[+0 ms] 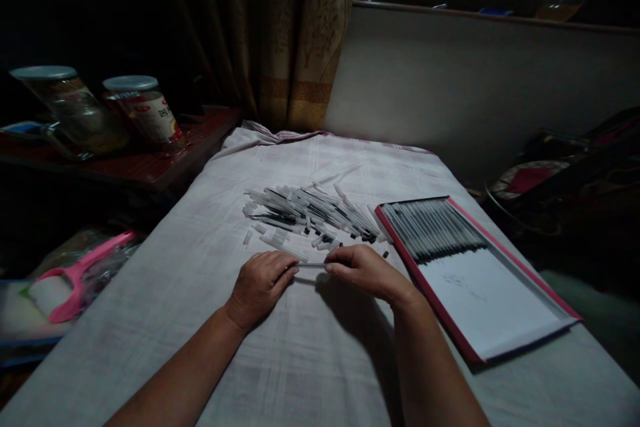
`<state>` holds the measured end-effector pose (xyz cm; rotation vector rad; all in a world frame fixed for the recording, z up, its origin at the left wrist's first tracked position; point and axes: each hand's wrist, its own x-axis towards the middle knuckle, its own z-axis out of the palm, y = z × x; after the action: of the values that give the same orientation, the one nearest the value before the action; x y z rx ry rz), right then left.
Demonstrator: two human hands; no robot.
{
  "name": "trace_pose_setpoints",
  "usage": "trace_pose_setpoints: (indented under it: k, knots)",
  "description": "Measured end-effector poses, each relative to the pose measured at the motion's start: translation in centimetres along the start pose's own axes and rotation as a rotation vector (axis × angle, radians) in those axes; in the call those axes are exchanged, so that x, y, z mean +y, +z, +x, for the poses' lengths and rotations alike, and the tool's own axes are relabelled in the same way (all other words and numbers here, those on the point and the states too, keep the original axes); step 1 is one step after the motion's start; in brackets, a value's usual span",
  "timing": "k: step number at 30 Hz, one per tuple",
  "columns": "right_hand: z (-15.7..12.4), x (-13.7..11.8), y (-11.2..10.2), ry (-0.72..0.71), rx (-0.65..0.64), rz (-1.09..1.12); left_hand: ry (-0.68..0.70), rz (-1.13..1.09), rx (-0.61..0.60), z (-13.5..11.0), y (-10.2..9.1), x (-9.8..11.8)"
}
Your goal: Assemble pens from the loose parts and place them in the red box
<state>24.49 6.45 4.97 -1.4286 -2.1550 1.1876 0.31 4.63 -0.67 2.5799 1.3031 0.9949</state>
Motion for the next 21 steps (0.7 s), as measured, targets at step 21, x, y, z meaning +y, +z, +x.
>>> trace_pose_setpoints:
  k: [21]
  knots:
    - [-0.8,-0.5,-1.6,-0.043,0.186,0.0,-0.523,-0.393,0.066,3.1,-3.4,-2.9]
